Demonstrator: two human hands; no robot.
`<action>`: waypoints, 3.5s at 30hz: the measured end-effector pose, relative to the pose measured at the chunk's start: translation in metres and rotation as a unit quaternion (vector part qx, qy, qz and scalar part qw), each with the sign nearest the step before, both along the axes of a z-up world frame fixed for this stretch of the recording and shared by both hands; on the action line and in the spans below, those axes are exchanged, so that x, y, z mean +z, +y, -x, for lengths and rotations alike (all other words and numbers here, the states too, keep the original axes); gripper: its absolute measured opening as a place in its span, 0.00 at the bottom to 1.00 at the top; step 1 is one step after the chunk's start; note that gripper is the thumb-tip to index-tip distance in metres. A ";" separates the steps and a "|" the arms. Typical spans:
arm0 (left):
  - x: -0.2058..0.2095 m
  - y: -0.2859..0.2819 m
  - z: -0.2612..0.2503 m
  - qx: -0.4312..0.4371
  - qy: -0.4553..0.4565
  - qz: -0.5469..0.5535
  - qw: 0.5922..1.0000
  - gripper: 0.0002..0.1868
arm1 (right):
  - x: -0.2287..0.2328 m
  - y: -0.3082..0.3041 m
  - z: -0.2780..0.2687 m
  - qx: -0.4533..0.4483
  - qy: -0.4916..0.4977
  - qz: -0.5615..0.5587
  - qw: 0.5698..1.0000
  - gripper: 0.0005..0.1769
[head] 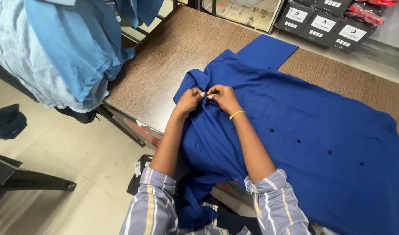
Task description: The person spreads a blue shirt across a table and fastens the buttons one by one from the bottom toward the collar.
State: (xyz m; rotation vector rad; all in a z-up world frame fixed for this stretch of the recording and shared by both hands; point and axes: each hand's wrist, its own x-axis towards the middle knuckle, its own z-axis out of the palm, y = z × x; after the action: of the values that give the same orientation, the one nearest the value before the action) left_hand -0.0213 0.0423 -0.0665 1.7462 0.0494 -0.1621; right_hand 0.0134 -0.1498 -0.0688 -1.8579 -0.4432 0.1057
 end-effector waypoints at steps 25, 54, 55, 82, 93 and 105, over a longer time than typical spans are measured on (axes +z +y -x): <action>0.011 -0.005 0.005 0.024 -0.108 -0.252 0.961 0.20 | -0.017 0.003 -0.007 0.013 0.048 -0.099 0.994 0.09; 0.009 -0.017 0.015 0.106 -0.154 -0.290 0.939 0.15 | 0.031 0.027 0.029 -0.103 -0.293 0.191 0.931 0.10; 0.010 -0.017 0.013 0.107 -0.156 -0.289 0.938 0.15 | 0.032 0.027 0.029 -0.102 -0.287 0.191 0.933 0.11; 0.022 -0.025 0.037 0.186 -0.336 -0.321 0.866 0.12 | -0.014 -0.048 -0.061 0.133 0.116 -0.010 0.984 0.18; 0.028 -0.029 0.037 0.208 -0.281 -0.318 0.881 0.11 | 0.046 -0.096 0.024 0.010 0.058 0.248 0.967 0.12; 0.025 -0.031 0.032 0.219 -0.267 -0.327 0.880 0.11 | 0.049 -0.083 0.059 -0.043 -0.293 0.305 0.905 0.10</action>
State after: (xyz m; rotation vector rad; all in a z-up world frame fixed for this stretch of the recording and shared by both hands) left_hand -0.0531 0.0111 -0.0410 2.3402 0.1025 0.7558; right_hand -0.0458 -0.2327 -0.0202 -2.5240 -0.8057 -0.4390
